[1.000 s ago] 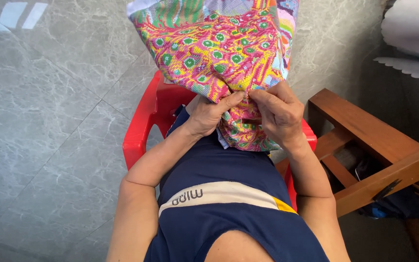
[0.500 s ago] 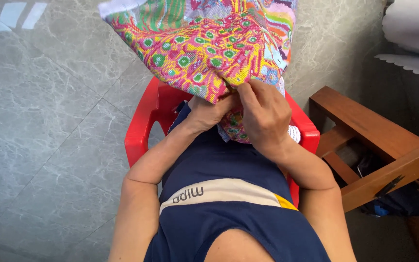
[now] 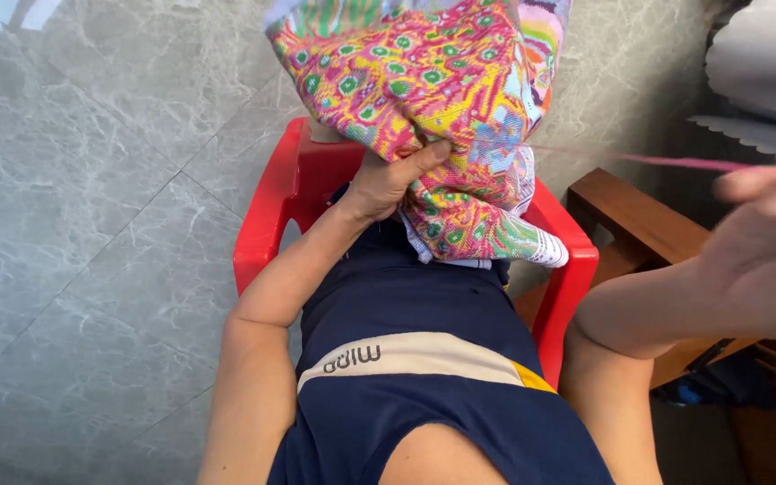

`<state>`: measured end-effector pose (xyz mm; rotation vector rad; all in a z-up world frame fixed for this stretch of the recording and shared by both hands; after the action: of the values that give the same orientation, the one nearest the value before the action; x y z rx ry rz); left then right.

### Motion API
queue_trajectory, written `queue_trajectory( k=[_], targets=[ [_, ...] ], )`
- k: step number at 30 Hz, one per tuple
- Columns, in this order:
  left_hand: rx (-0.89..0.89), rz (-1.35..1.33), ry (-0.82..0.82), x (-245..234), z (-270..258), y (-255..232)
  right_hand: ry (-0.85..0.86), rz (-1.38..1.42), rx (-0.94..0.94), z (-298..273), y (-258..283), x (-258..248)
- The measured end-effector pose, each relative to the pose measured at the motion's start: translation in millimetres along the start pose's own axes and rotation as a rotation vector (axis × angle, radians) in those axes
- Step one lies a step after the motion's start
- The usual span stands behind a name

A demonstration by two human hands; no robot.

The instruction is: A person is performing cross-stitch embroidery on a colorful pre-printed fabric using a needle and thread.

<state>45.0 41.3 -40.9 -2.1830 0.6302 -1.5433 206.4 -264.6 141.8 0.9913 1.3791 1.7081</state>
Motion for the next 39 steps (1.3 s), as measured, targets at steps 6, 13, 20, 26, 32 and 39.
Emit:
queue_trajectory(
  k=[6, 13, 20, 26, 32, 39],
  targets=[
    [0.033, 0.048, -0.015, 1, 6, -3, 0.013, -0.233, 0.003, 36, 0, 54],
    [0.151, 0.166, -0.101, 5, -3, -5, 0.411, -0.488, -0.012, 27, -65, 178],
    [0.218, 0.137, -0.085, 4, -5, -6, 0.468, -0.819, -0.196, 19, -94, 187],
    [0.221, 0.099, -0.051, 0, -4, -1, 0.533, -0.858, -0.234, 27, -85, 194],
    [0.223, 0.120, -0.058, 1, -5, -7, 0.630, -0.868, -0.251, 32, -84, 192],
    [0.236, 0.223, -0.067, 0, -9, -11, 0.702, -1.004, -0.330, 34, -80, 202]
  ],
)
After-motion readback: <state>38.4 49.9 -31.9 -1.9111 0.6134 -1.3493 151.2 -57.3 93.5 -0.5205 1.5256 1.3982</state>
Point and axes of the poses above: each hand's wrist, its own z-axis towards the middle knuckle, its own x-axis out of the palm, y = z × x, the point moved 5 cm from there along z, towards the middle knuckle, and after that the axes turned 9 degrees about y, right-handed, at the moved point
